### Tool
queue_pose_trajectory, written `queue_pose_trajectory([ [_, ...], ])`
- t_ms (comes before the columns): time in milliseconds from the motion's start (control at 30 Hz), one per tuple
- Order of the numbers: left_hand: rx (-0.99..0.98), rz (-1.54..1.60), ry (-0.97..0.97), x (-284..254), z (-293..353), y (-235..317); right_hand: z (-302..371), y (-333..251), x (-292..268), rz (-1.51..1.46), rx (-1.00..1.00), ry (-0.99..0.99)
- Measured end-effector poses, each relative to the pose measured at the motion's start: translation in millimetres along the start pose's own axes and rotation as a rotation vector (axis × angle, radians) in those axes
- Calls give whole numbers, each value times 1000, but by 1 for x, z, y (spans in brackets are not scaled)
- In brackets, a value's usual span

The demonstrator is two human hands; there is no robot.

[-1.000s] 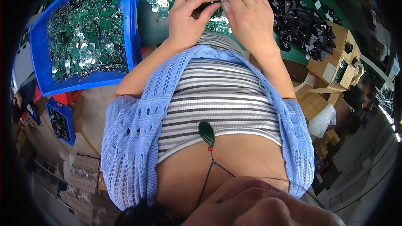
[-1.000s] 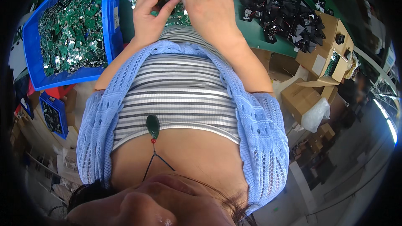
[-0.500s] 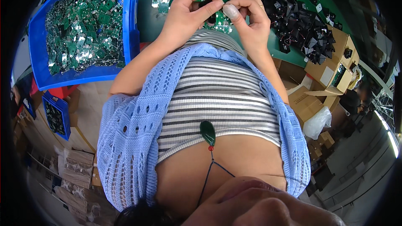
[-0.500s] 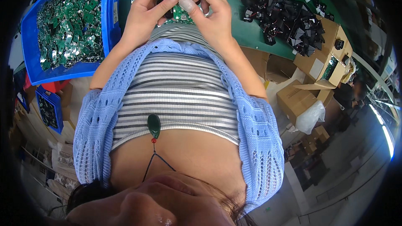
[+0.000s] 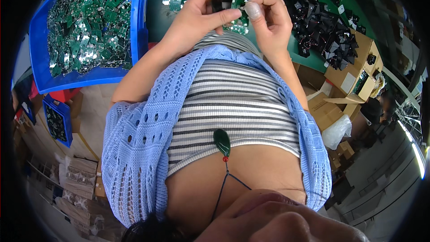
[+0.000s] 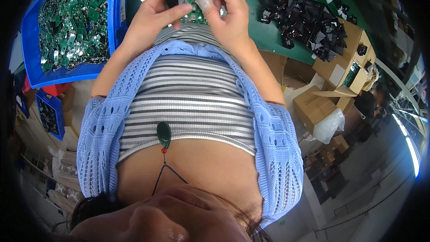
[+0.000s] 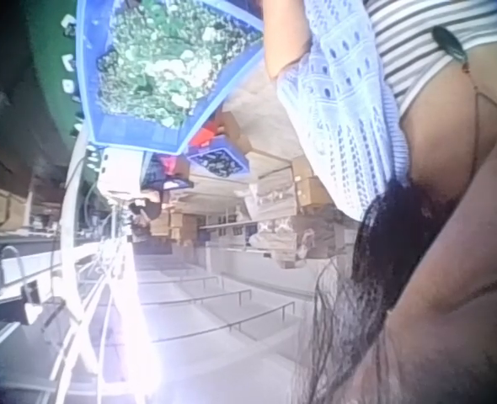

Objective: The person picks up a circuit board and a black plastic housing, fits the board into the housing, and presses them together. They then pick up a small white component, insert it into the assembly, and place the unit onto the work surface.

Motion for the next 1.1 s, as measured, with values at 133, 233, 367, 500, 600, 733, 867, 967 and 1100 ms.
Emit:
queue_pose_trajectory([
  [133,65,120,71,-3,3,4,-1,-7,4,-63,15,6],
  [233,-10,85,91,-8,5,-4,-10,-22,4,125,-105,-52],
  [367,204,-128,240,-11,14,13,-15,-34,12,344,-286,-194],
  [500,285,-446,386,-8,22,40,-17,-39,17,478,-362,-180],
  [600,383,-496,424,-6,25,49,-18,-45,21,559,-398,-174],
  [733,455,-486,446,-4,28,57,-20,-46,22,581,-397,-173],
  [867,478,-516,461,-4,29,59,-20,-50,25,642,-479,-196],
  [967,488,-535,460,-4,29,60,-20,-52,26,649,-513,-199],
  [1100,445,-524,446,-5,27,57,-19,-50,23,602,-487,-165],
])
Point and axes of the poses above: each hand's wrist, its own z-axis away from the middle knuckle, its own x-axis out of the palm, y = z × x, the point moved 6 cm from there along -z, towards the middle knuckle, and after that the axes turned 7 degrees about -x, right-handed, at the moved point
